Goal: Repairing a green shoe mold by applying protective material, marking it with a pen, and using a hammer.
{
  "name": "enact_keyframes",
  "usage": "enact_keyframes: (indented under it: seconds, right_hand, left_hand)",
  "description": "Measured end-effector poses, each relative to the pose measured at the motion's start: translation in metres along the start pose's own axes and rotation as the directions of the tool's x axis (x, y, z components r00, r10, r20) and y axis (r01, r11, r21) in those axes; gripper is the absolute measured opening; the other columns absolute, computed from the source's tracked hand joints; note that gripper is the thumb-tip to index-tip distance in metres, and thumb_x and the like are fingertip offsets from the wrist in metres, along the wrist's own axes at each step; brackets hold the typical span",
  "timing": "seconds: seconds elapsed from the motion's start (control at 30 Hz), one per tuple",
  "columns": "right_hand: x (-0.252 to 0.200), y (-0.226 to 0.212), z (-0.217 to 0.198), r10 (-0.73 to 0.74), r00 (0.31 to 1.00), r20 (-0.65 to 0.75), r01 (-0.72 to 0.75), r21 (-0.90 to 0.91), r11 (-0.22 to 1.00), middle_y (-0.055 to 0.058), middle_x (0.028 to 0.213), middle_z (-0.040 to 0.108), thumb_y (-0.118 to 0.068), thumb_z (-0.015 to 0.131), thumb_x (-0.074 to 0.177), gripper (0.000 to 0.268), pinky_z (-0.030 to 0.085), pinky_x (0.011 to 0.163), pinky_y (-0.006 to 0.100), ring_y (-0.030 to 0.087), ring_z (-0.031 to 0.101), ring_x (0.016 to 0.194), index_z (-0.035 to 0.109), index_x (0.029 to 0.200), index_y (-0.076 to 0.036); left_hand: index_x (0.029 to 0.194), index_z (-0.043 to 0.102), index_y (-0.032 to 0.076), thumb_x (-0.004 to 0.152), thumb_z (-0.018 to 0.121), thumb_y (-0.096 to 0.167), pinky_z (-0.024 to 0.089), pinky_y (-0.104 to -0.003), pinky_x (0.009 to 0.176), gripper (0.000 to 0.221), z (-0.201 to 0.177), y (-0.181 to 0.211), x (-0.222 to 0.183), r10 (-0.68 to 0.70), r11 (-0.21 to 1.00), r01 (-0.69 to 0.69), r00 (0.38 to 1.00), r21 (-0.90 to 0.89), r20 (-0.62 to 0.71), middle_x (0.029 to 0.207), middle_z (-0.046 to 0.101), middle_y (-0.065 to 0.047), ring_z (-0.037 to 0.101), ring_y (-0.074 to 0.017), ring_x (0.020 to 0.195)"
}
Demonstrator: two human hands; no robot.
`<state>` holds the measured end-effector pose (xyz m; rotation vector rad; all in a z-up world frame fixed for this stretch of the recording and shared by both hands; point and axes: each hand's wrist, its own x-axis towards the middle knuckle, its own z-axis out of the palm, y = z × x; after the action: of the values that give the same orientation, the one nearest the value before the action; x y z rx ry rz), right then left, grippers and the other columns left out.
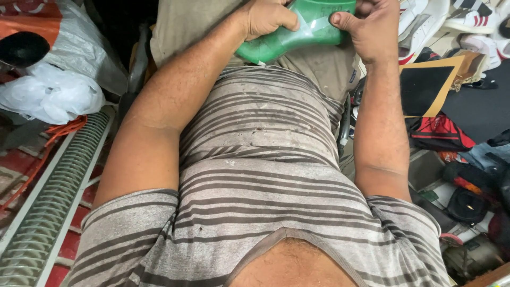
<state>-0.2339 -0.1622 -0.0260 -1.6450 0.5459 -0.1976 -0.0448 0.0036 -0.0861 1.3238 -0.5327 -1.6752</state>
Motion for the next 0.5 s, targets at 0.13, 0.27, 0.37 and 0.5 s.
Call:
enact_keyframes:
  seconds: [0.13, 0.27, 0.37, 0.5]
  right_hand:
    - [0.0, -0.002, 0.0, 0.022, 1.0, 0.004, -0.022, 0.004, 1.0, 0.012, 0.12, 0.071, 0.014, 0.081, 0.099, 0.04, 0.063, 0.088, 0.038, 0.024, 0.072, 0.111, 0.057, 0.125, -0.005]
    - [0.001, 0.004, -0.003, 0.07, 0.998, -0.009, -0.07, 0.035, 0.997, 0.011, 0.119, 0.071, 0.012, 0.082, 0.099, 0.04, 0.062, 0.088, 0.037, 0.022, 0.071, 0.11, 0.056, 0.124, -0.005]
    - [0.001, 0.01, -0.006, 0.035, 0.999, 0.017, -0.036, 0.053, 0.998, 0.012, 0.122, 0.069, 0.014, 0.08, 0.101, 0.044, 0.061, 0.089, 0.039, 0.025, 0.07, 0.114, 0.053, 0.129, -0.006]
    - [0.001, 0.016, -0.009, 0.111, 0.994, 0.002, -0.111, 0.024, 0.994, 0.014, 0.118, 0.072, 0.008, 0.082, 0.1, 0.041, 0.064, 0.088, 0.037, 0.024, 0.072, 0.109, 0.056, 0.128, -0.005]
  left_hand:
    - [0.102, 0.065, 0.019, 0.072, 0.075, 0.026, 0.056, -0.029, 0.066, 0.033, -0.001, 0.002, -0.002, 0.008, 0.994, -0.005, 1.0, 0.11, -0.03, 0.093, 0.068, 0.004, 0.068, -0.0109, 0.082]
    - [0.118, 0.066, 0.021, 0.071, 0.075, 0.033, 0.059, -0.029, 0.069, 0.05, 0.0, 0.006, -0.005, -0.015, 0.989, 0.021, 0.999, 0.144, -0.045, 0.104, 0.071, 0.003, 0.071, -0.0117, 0.09]
    - [0.119, 0.066, 0.02, 0.072, 0.076, 0.033, 0.061, -0.027, 0.072, 0.05, -0.001, 0.002, -0.002, 0.003, 0.992, 0.002, 0.999, 0.126, -0.039, 0.107, 0.071, 0.004, 0.071, -0.0104, 0.092]
    - [0.121, 0.064, 0.021, 0.073, 0.076, 0.037, 0.061, -0.028, 0.073, 0.052, -0.001, 0.001, -0.001, 0.008, 0.984, 0.001, 0.999, 0.179, -0.051, 0.109, 0.071, 0.004, 0.072, -0.012, 0.094]
